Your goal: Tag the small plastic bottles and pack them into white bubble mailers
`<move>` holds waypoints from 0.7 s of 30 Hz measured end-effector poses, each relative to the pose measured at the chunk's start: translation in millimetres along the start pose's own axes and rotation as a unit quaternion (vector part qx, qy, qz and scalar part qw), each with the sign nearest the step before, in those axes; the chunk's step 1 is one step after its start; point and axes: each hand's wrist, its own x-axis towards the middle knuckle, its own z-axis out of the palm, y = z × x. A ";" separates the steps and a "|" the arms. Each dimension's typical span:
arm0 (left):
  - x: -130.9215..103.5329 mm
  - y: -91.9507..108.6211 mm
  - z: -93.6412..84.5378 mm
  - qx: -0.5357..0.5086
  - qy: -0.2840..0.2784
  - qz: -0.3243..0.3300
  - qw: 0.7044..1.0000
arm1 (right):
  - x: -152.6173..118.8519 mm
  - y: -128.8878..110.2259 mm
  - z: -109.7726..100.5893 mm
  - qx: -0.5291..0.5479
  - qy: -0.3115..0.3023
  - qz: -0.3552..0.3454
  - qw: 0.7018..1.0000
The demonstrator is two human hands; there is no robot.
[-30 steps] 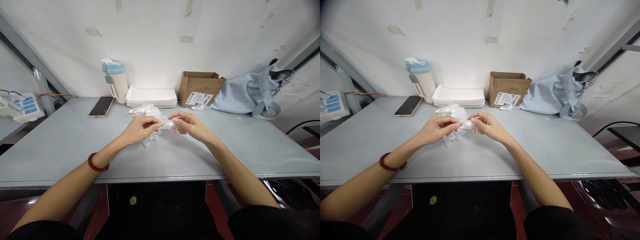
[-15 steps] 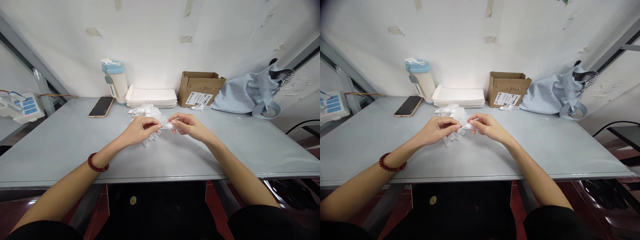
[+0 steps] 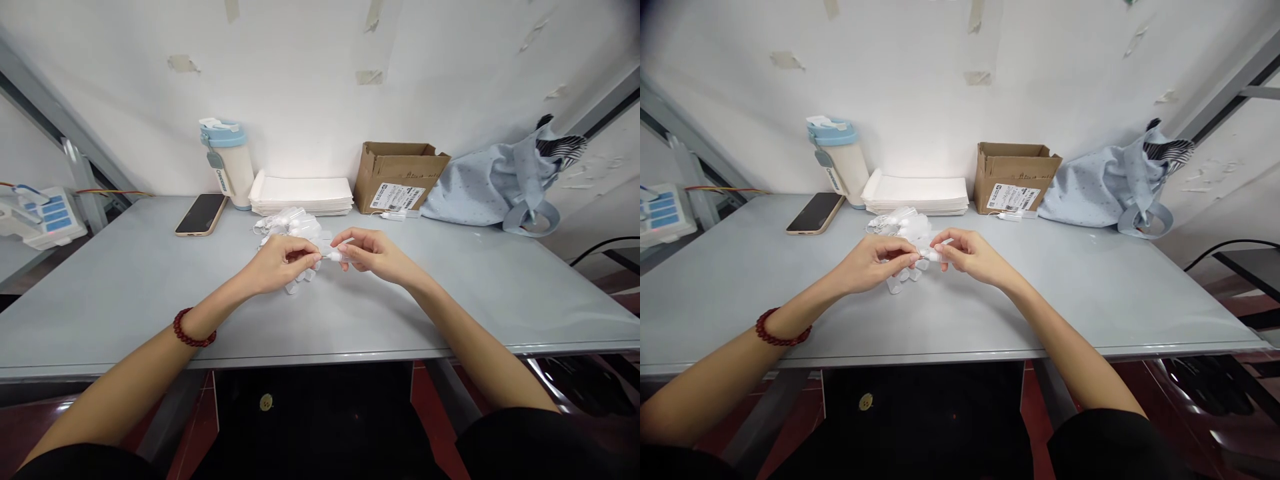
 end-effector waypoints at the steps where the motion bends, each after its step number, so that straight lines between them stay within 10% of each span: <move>1: 0.0 -0.1 0.4 0.001 -0.001 0.000 1.000 | 0.4 0.6 0.5 0.002 0.000 -0.001 1.000; 21: -1.8 -2.9 5.4 0.011 -0.007 -0.022 1.000 | 3.3 6.9 9.2 0.055 0.003 -0.005 0.998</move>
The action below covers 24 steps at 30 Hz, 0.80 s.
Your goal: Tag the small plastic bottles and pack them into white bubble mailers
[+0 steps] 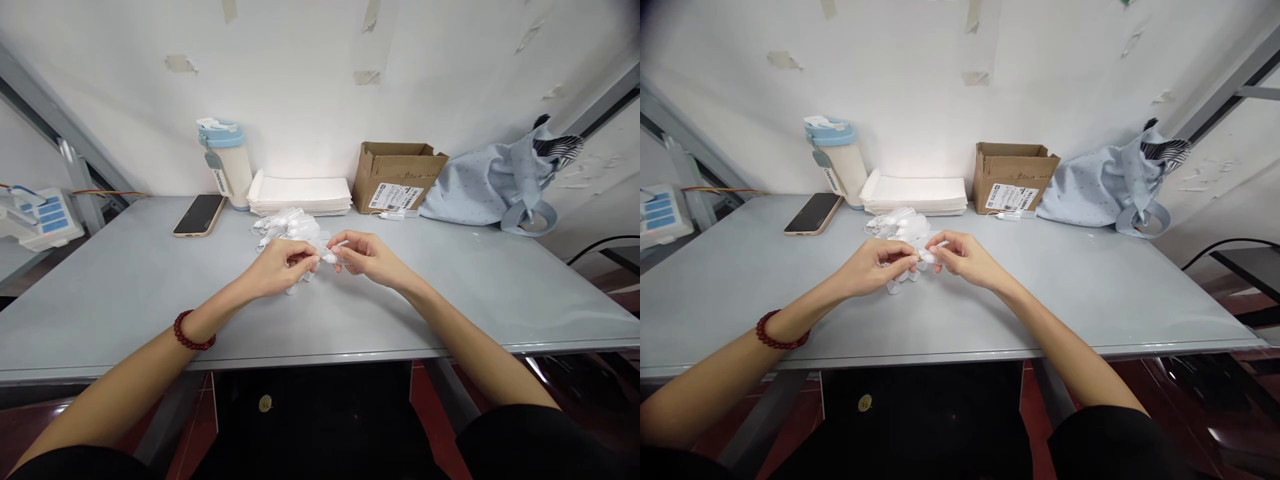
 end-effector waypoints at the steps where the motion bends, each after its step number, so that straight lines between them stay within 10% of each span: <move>1: 0.0 0.3 0.2 -0.001 0.001 -0.003 1.000 | 0.3 0.0 0.0 0.004 0.000 0.002 1.000; 24: 0.2 -3.1 1.9 0.040 0.036 0.060 0.997 | 2.1 1.5 2.0 0.012 0.006 0.009 1.000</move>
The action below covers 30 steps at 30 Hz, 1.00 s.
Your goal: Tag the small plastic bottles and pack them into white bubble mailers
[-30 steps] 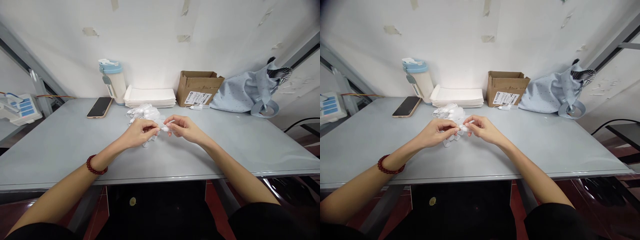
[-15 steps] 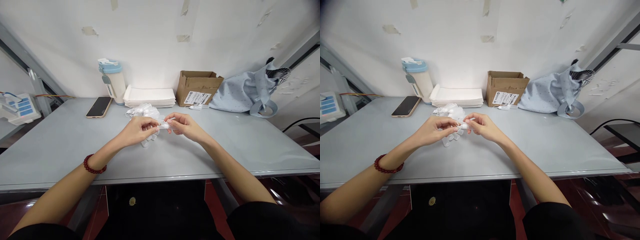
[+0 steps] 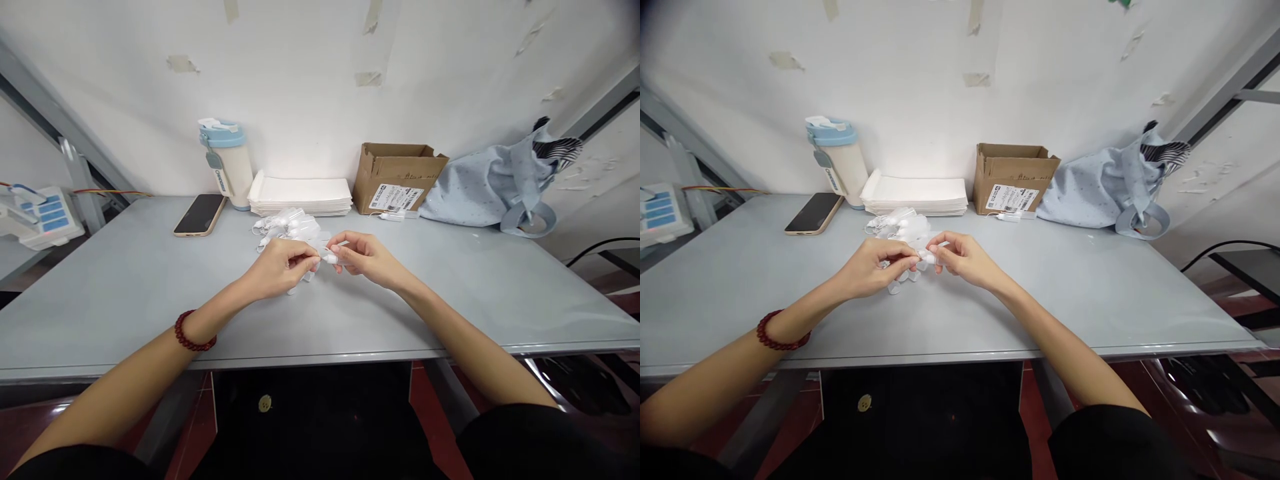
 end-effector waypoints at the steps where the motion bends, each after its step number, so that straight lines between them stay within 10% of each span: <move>1: -0.3 -0.2 0.7 0.000 0.002 -0.001 1.000 | 0.2 0.9 0.5 0.004 0.000 0.001 1.000; 19: 2.0 3.6 -6.4 0.023 -0.023 -0.013 0.999 | 4.4 3.2 0.0 0.001 -0.029 -0.008 1.000; 25: 9.0 -2.3 -30.4 0.016 0.087 -0.071 0.994 | 16.2 17.1 -33.6 -0.150 0.149 -0.081 0.974; 30: 15.1 -22.0 -36.3 0.067 0.169 -0.111 0.977 | 26.9 50.2 -96.8 -0.410 0.302 -0.077 0.857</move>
